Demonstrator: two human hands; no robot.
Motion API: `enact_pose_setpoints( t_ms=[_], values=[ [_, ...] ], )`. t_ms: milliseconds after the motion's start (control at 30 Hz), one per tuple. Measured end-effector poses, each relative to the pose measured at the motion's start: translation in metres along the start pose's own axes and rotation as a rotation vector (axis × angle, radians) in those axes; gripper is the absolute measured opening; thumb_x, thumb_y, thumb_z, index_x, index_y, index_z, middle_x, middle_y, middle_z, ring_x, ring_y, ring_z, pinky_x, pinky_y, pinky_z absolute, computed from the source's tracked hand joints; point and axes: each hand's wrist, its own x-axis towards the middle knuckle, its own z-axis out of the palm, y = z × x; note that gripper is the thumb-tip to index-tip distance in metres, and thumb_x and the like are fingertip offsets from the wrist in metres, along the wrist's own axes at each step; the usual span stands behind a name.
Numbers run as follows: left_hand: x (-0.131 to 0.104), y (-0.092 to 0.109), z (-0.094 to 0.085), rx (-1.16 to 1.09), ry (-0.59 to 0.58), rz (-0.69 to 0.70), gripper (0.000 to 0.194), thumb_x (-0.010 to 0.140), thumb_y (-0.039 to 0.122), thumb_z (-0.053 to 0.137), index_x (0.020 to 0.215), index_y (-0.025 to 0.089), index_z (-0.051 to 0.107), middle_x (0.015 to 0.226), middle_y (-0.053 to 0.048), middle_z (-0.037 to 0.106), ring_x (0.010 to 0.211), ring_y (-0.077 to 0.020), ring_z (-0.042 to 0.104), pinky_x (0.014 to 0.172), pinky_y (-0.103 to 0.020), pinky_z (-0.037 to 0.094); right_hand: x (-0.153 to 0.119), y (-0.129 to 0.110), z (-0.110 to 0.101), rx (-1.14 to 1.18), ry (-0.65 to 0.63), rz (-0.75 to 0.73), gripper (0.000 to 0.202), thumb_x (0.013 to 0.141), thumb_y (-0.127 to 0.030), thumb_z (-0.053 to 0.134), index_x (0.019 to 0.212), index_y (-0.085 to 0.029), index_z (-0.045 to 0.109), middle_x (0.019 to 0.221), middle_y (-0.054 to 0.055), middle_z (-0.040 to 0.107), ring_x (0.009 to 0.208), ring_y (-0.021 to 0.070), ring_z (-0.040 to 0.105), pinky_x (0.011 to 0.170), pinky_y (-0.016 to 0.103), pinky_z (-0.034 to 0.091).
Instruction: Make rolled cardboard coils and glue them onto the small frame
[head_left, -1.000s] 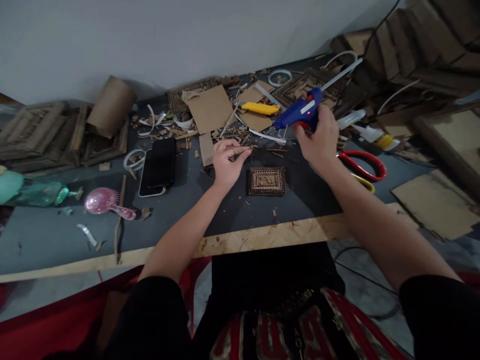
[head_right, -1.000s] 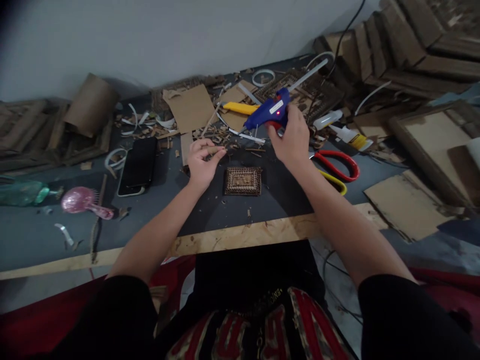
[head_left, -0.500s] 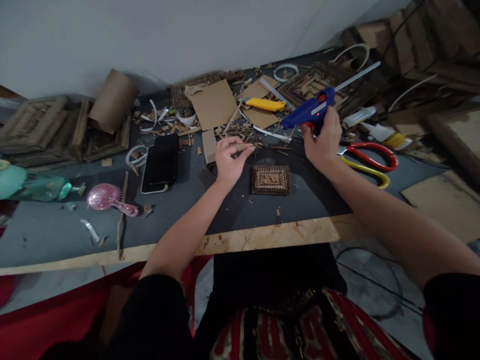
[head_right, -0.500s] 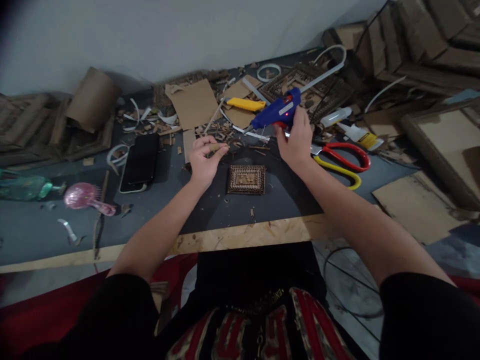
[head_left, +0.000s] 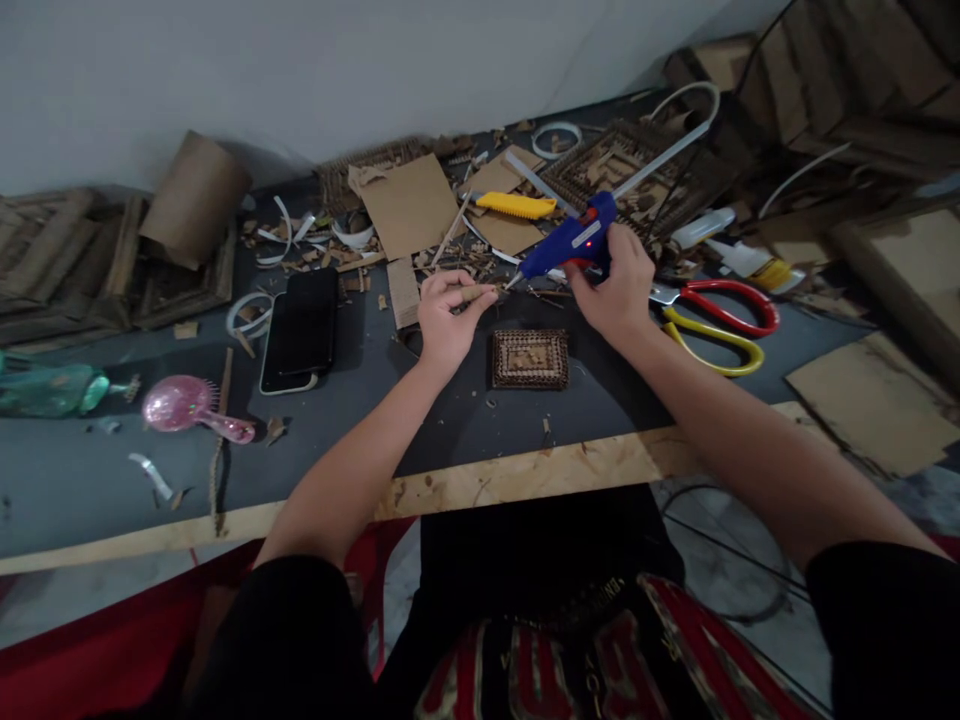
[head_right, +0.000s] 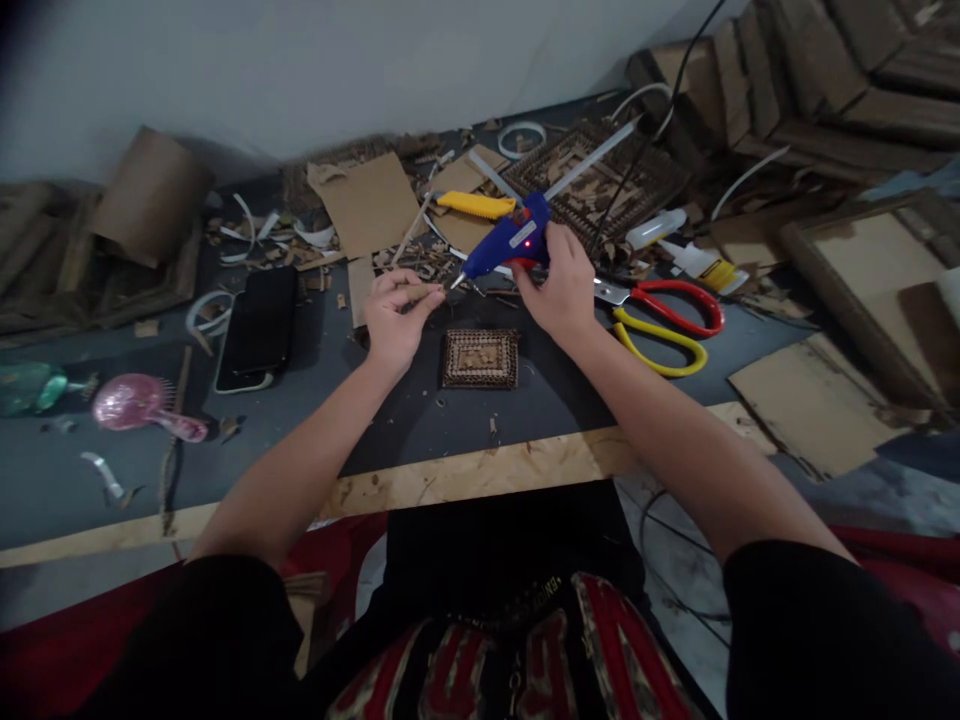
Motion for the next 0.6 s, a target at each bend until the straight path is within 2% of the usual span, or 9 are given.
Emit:
enact_pose_setpoints(
  t_ms=[167,267,400,600],
  values=[
    [-0.0001,0.0002,-0.0006,0.002,-0.009,0.019,0.026,0.085,0.057,0.069,0.092,0.033,0.078,0.093,0.000,0.068,0.098,-0.0199,0.063,0.094,-0.043,0.052,-0.0007,0.0000,0.0017,0.050,-0.084,0.035,0.044,0.087,-0.037,0.061,0.127,-0.024,0.049,0.131,0.018,0.058,0.132,0.0378,0.051,0.112,0.060,0.042],
    [-0.0005,0.0009,-0.0005,0.001,-0.008,0.004,0.024,0.085,0.055,0.070,0.092,0.033,0.078,0.093,-0.001,0.069,0.098,-0.0202,0.063,0.093,-0.043,0.052,-0.0009,0.0029,0.0024,0.050,-0.102,0.023,0.045,0.089,-0.039,0.059,0.129,-0.022,0.050,0.132,0.018,0.057,0.132,0.0382,0.050,0.111,0.061,0.042],
    [-0.0003,0.0018,-0.0008,-0.042,0.010,-0.008,0.025,0.083,0.056,0.072,0.090,0.033,0.079,0.091,0.000,0.069,0.097,-0.0203,0.063,0.094,-0.043,0.051,-0.0004,0.0041,0.0023,0.033,-0.113,0.013,0.043,0.090,-0.038,0.059,0.130,-0.021,0.052,0.131,0.019,0.056,0.133,0.0371,0.050,0.111,0.057,0.044],
    [0.0003,0.0017,-0.0027,-0.012,-0.031,-0.034,0.024,0.083,0.055,0.073,0.092,0.032,0.079,0.094,0.001,0.068,0.101,-0.0204,0.061,0.097,-0.041,0.049,0.0007,0.0019,0.0037,-0.002,-0.058,-0.069,0.040,0.085,-0.031,0.062,0.122,-0.014,0.055,0.121,0.020,0.063,0.116,0.0350,0.060,0.101,0.055,0.051]
  ],
)
